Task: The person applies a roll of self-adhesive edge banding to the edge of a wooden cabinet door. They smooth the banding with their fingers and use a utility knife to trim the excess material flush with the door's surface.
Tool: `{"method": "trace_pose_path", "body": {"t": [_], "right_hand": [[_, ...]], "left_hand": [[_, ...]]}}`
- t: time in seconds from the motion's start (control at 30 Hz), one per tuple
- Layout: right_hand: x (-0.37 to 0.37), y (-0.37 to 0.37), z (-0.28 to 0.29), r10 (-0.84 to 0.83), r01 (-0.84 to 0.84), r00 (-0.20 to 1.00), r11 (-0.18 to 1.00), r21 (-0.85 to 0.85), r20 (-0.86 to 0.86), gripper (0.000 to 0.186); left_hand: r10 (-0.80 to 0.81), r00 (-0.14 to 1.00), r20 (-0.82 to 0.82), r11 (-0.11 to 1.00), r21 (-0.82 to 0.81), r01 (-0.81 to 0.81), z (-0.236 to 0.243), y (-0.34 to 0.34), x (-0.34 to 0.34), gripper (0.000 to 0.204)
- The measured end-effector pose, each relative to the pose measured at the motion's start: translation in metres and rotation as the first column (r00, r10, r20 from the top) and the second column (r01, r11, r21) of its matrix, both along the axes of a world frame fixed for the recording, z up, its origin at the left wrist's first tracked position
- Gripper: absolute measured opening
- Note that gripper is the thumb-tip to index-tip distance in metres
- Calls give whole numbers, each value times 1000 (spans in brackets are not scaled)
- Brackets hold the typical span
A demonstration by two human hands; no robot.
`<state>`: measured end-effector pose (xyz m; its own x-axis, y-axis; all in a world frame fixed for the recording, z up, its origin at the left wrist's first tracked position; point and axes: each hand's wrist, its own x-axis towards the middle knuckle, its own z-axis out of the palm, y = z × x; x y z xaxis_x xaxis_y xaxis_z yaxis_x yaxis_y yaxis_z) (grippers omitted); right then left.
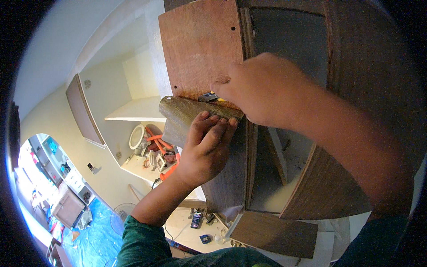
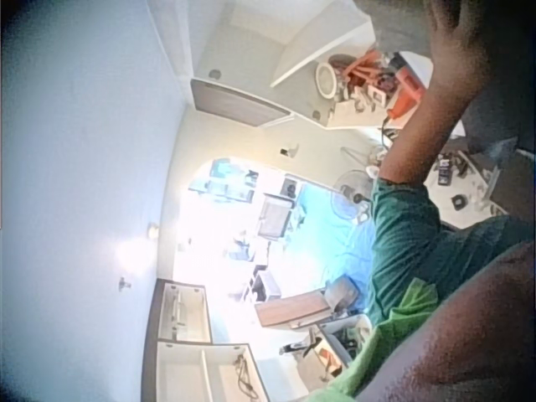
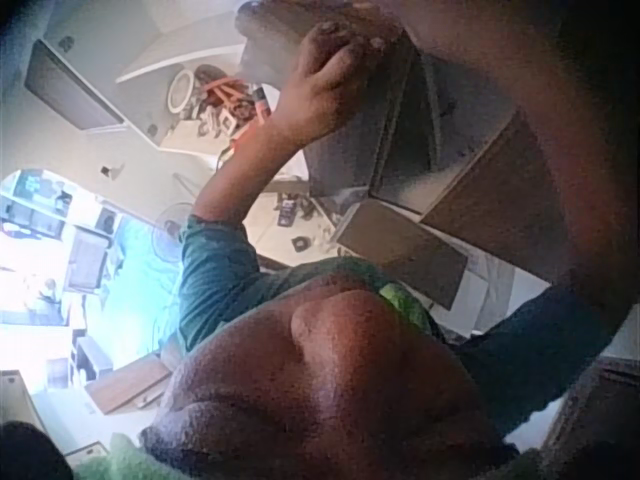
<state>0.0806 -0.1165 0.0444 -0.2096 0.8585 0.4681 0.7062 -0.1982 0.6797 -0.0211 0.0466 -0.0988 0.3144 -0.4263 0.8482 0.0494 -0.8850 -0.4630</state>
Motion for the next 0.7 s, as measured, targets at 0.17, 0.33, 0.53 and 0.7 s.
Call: {"method": "trace_pose_path", "body": {"t": [0.17, 0.33, 0.53, 0.7], "right_hand": [[16, -14, -11, 8, -7, 998, 1000, -3, 60, 49], [25, -46, -6, -35, 37, 999, 998, -58, 42, 52], [23, -92, -14, -241, 249, 965, 965, -80, 104, 49], [29, -113, -30, -273, 278, 950, 961, 7, -153, 49]], "left_hand": [[4, 1000, 0, 1000, -2, -4, -3, 1, 0, 57], [-5, 1000, 13, 1000, 5, 5, -2, -1, 1, 57], [-15, 1000, 11, 1000, -22, 15, -1, -2, 3, 53], [36, 999, 7, 998, -42, -36, 11, -7, -3, 47]]}}
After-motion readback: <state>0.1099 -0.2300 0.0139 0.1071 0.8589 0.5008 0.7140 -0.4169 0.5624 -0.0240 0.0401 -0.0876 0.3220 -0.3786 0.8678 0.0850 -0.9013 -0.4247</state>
